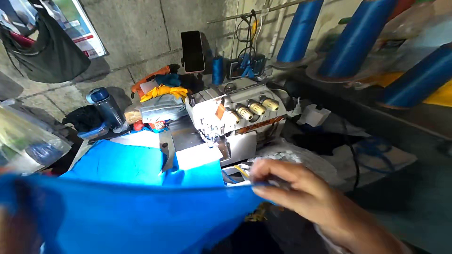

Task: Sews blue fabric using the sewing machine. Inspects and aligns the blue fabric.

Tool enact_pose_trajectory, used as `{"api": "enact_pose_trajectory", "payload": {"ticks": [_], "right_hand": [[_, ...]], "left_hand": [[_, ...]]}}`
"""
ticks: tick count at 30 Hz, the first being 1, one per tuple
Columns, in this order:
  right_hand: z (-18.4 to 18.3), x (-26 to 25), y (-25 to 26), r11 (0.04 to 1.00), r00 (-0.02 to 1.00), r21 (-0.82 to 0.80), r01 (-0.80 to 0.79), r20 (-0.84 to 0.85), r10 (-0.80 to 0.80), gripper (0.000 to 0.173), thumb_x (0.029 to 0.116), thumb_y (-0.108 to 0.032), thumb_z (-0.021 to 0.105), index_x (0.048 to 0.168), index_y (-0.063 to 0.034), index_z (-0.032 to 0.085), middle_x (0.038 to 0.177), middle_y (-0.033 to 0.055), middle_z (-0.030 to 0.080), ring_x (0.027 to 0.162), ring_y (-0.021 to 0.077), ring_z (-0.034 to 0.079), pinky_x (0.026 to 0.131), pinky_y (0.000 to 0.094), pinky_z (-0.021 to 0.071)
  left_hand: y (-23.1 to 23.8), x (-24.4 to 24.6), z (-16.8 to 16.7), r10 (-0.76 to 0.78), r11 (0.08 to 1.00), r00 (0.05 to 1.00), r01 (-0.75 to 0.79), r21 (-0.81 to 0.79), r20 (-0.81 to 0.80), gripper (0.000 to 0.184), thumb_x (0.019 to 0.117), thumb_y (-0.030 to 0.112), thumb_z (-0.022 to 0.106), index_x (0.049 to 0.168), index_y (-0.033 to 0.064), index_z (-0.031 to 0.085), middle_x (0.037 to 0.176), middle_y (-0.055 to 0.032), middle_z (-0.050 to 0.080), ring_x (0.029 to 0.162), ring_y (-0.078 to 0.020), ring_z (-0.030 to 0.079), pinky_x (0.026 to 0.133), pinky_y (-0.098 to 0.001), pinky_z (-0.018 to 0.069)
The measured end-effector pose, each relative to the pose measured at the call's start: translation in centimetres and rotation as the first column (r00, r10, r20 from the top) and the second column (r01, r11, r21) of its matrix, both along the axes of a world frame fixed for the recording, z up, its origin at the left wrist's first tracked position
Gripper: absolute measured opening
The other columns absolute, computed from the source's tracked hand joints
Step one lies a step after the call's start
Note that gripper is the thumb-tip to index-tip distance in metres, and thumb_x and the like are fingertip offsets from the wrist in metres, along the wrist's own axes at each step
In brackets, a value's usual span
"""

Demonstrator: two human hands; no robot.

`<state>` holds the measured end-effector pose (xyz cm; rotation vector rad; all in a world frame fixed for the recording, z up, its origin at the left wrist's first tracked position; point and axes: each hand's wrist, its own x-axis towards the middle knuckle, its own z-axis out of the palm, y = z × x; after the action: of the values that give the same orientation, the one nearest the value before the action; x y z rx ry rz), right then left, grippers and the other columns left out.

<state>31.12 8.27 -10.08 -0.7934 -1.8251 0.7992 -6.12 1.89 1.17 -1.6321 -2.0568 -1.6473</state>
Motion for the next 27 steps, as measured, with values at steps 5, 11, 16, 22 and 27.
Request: {"api": "enact_pose_trajectory", "payload": {"ticks": [5, 11, 16, 22, 27], "right_hand": [[-1.5, -6.6, 3.5, 0.837, 0.874, -0.544, 0.059, -0.377, -0.307, 0.01, 0.099, -0.006, 0.06, 0.093, -0.0085, 0.068, 0.081, 0.0021, 0.067, 0.07, 0.0089, 0.064, 0.062, 0.0259, 0.0545], [-0.8, -8.1, 3.7, 0.889, 0.925, -0.423, 0.178, -0.236, -0.297, 0.02, 0.1005, -0.009, 0.059, 0.083, -0.0109, 0.069, 0.074, -0.0026, 0.064, 0.065, 0.0047, 0.059, 0.058, 0.0215, 0.049], [-3.5, -8.1, 1.4, 0.857, 0.88, -0.509, 0.085, -0.365, -0.304, 0.032, 0.083, -0.007, 0.076, 0.111, -0.0075, 0.061, 0.08, -0.0018, 0.068, 0.071, 0.0058, 0.067, 0.064, 0.0239, 0.0568], [-8.6, -7.4, -2.5, 0.728, 0.895, -0.682, -0.071, -0.366, -0.255, 0.005, 0.0874, -0.005, 0.066, 0.092, -0.0083, 0.064, 0.073, -0.0078, 0.063, 0.062, -0.0006, 0.059, 0.06, 0.0174, 0.051], [-9.9, -6.9, -2.6, 0.826, 0.9, -0.559, 0.072, -0.321, -0.295, 0.026, 0.0896, -0.004, 0.061, 0.115, -0.0013, 0.061, 0.07, -0.0096, 0.06, 0.059, -0.0023, 0.055, 0.059, 0.0169, 0.0502]], "left_hand": [[9.4, -0.4, -5.8, -0.094, 0.94, 0.861, -0.089, -0.329, -0.5, 0.03, 0.1014, 0.01, 0.057, 0.126, -0.0077, 0.063, 0.12, -0.0361, 0.062, 0.113, -0.0583, 0.059, 0.091, -0.0757, 0.0433], [12.1, 11.3, -7.8, -0.817, 0.573, 0.516, 0.681, -0.456, -0.257, 0.044, 0.0872, 0.04, 0.074, 0.117, 0.0077, 0.072, 0.11, -0.0057, 0.072, 0.107, -0.0223, 0.065, 0.091, -0.0462, 0.052], [13.7, 14.0, -8.5, -0.904, 0.415, 0.402, 0.736, -0.535, -0.148, 0.013, 0.0966, 0.013, 0.064, 0.093, 0.0023, 0.071, 0.085, -0.0084, 0.067, 0.079, -0.0186, 0.066, 0.072, -0.0391, 0.0546], [14.8, 12.9, -8.8, -0.747, 0.607, 0.659, 0.616, -0.502, -0.094, 0.018, 0.0997, 0.022, 0.065, 0.091, 0.0085, 0.073, 0.079, -0.0011, 0.068, 0.073, -0.0098, 0.064, 0.068, -0.0333, 0.053], [15.2, 13.7, -9.0, -0.758, 0.631, 0.628, 0.639, -0.44, -0.175, 0.017, 0.0985, 0.019, 0.065, 0.092, 0.006, 0.072, 0.08, -0.0031, 0.066, 0.074, -0.0118, 0.063, 0.068, -0.0339, 0.052]]}}
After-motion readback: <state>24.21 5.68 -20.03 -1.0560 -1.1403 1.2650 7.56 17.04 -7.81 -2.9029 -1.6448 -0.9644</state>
